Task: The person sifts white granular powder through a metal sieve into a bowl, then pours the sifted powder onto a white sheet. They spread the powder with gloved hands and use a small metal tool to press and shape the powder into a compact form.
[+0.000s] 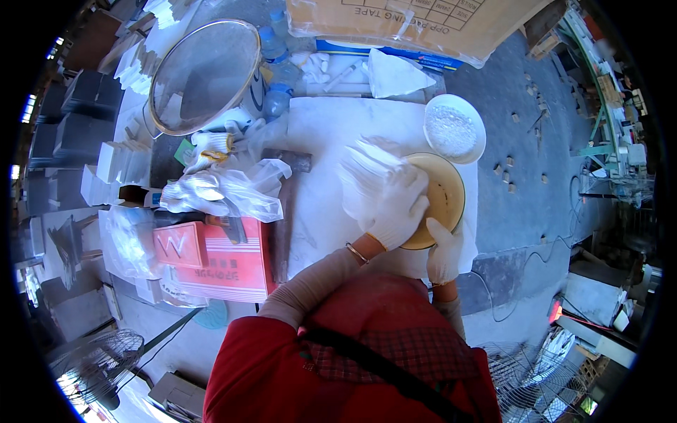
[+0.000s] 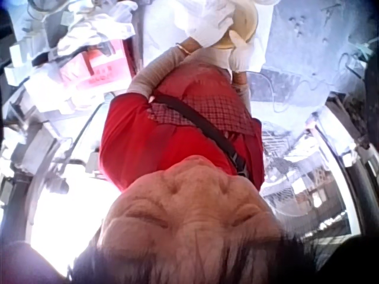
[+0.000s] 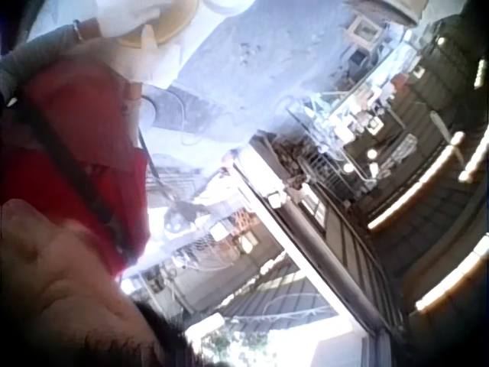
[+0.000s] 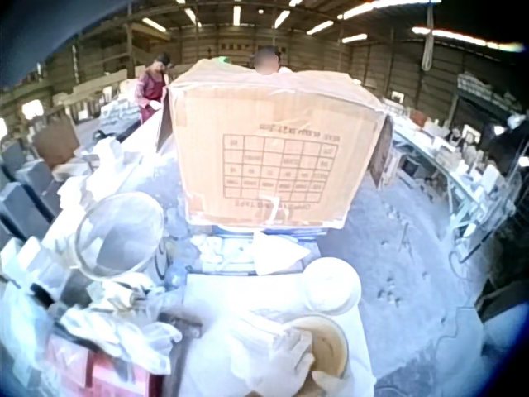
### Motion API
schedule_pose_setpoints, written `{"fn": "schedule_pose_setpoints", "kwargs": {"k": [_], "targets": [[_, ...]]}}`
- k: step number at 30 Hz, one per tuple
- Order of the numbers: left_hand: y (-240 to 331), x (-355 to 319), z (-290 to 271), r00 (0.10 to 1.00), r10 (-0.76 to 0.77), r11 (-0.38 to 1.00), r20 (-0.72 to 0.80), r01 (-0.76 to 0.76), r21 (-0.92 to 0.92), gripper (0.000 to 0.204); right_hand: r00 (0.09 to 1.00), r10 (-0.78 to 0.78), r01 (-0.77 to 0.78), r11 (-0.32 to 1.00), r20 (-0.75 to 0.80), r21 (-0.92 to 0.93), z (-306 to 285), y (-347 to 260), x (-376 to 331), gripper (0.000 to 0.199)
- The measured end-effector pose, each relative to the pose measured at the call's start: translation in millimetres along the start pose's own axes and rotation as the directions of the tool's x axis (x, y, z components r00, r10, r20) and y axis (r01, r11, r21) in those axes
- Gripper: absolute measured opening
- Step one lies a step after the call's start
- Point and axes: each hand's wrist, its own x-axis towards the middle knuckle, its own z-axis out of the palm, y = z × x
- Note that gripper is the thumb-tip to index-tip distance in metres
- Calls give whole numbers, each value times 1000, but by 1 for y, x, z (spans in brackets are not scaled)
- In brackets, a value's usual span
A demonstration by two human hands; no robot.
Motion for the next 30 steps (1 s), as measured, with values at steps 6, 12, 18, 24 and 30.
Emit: {"fn": "schedule_pose_setpoints", "kwargs": {"k": [6,12,18,24,30], "targets": [[10,3,-5,966,123,991,226,-110,-70,25,999,28,-30,986,16,164,-13,13,0,54],[-30,-26,-54,986,149,989,-73,-150,-14,32,996,90,-90,967,14,238,-23,19,2,54],[-51,-54,-102,967,-42,997,-251,59,59,35,963,245,-263,777,109,572,-31,8,-3,53],[-82,-63,-96,973,29,982,-230,15,186,38,945,285,-326,811,157,485,-10,18,4,47],[-95,-59,-97,968,125,966,-217,-69,250,40,947,314,-315,873,66,372,-7,22,15,38]]}}
